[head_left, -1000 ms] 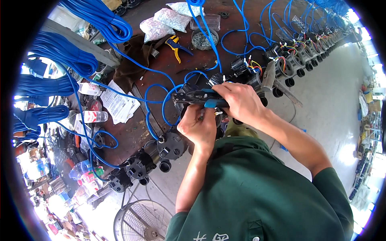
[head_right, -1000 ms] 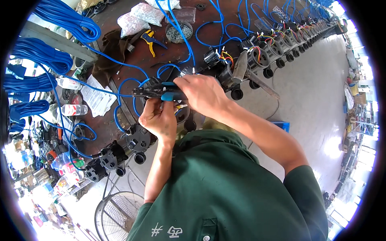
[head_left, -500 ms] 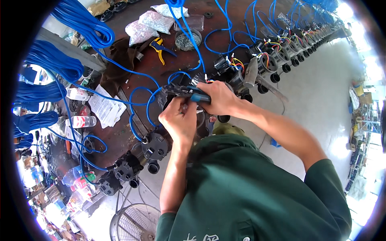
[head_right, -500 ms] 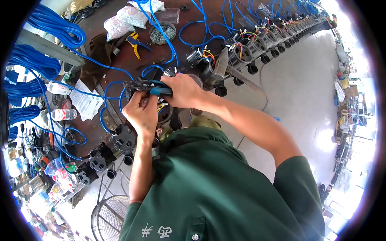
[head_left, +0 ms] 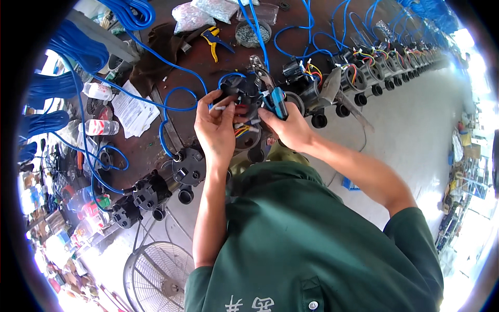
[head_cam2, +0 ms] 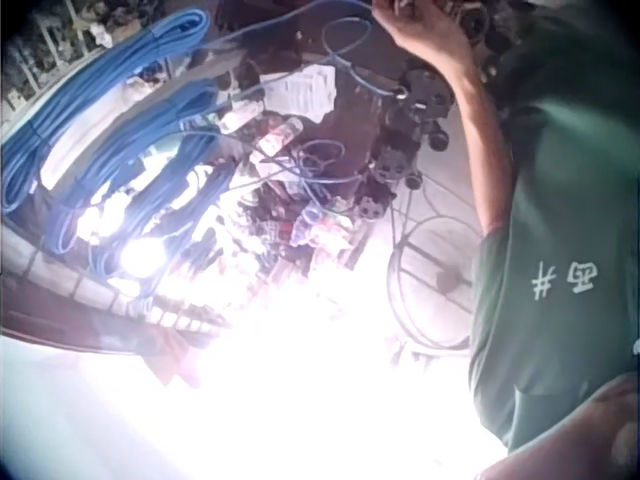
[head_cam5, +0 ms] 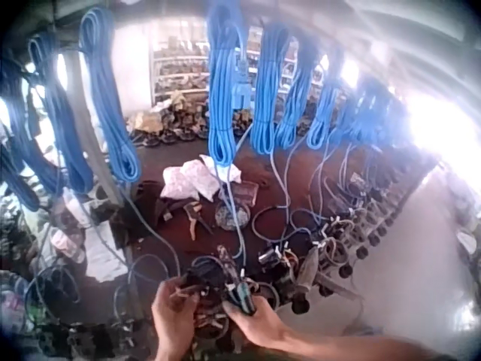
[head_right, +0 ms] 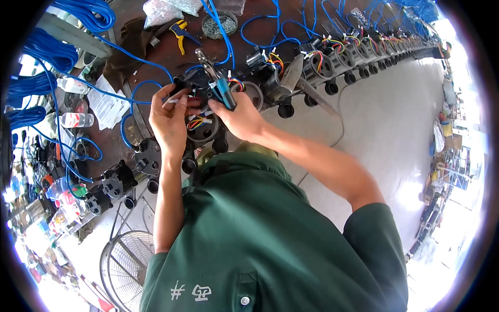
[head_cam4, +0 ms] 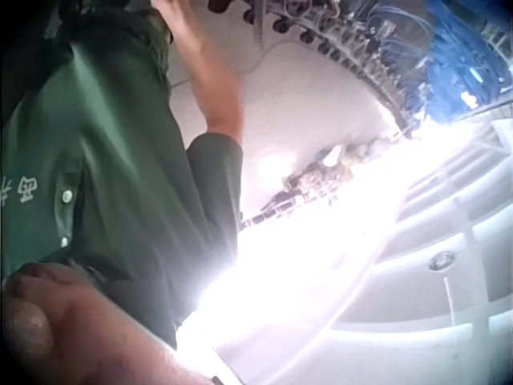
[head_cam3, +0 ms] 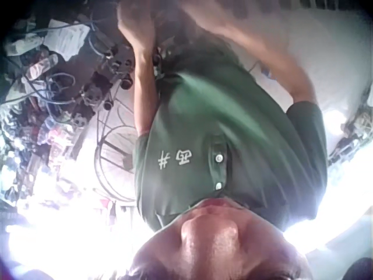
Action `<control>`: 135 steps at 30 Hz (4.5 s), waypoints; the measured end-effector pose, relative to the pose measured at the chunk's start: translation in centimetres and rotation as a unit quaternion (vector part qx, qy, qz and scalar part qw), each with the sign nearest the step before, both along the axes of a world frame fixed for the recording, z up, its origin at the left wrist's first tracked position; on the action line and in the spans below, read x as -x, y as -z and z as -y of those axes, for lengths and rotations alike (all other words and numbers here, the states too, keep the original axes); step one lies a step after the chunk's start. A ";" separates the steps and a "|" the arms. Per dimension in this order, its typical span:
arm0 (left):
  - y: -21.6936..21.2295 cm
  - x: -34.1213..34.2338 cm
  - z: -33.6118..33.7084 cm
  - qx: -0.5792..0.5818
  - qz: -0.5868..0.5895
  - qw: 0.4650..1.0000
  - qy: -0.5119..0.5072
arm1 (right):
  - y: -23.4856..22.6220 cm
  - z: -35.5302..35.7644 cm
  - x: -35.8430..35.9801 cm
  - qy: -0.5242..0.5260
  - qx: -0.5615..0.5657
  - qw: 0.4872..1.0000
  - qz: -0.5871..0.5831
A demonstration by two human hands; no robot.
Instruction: The person assembles internal components for circular electronic units on a production line using wire strippers, pliers, and a pneumatic screwdriver.
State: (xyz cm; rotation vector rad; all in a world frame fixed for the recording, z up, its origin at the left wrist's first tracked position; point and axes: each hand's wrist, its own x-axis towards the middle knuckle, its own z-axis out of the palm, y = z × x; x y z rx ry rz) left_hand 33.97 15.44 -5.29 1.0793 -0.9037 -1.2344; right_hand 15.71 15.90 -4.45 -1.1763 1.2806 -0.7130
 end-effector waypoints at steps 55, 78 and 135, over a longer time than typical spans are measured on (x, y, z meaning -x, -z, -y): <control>-2.6 3.2 -1.5 0.055 0.203 0.957 -0.200 | -6.2 0.8 0.5 -0.066 0.401 0.838 -0.365; -1.7 3.6 -0.9 0.058 0.119 0.975 -0.177 | -7.1 1.1 0.3 -0.087 0.414 0.809 -0.408; -5.5 3.3 -2.2 0.023 0.165 0.981 -0.102 | -5.1 3.1 2.1 -0.156 0.384 0.847 -0.333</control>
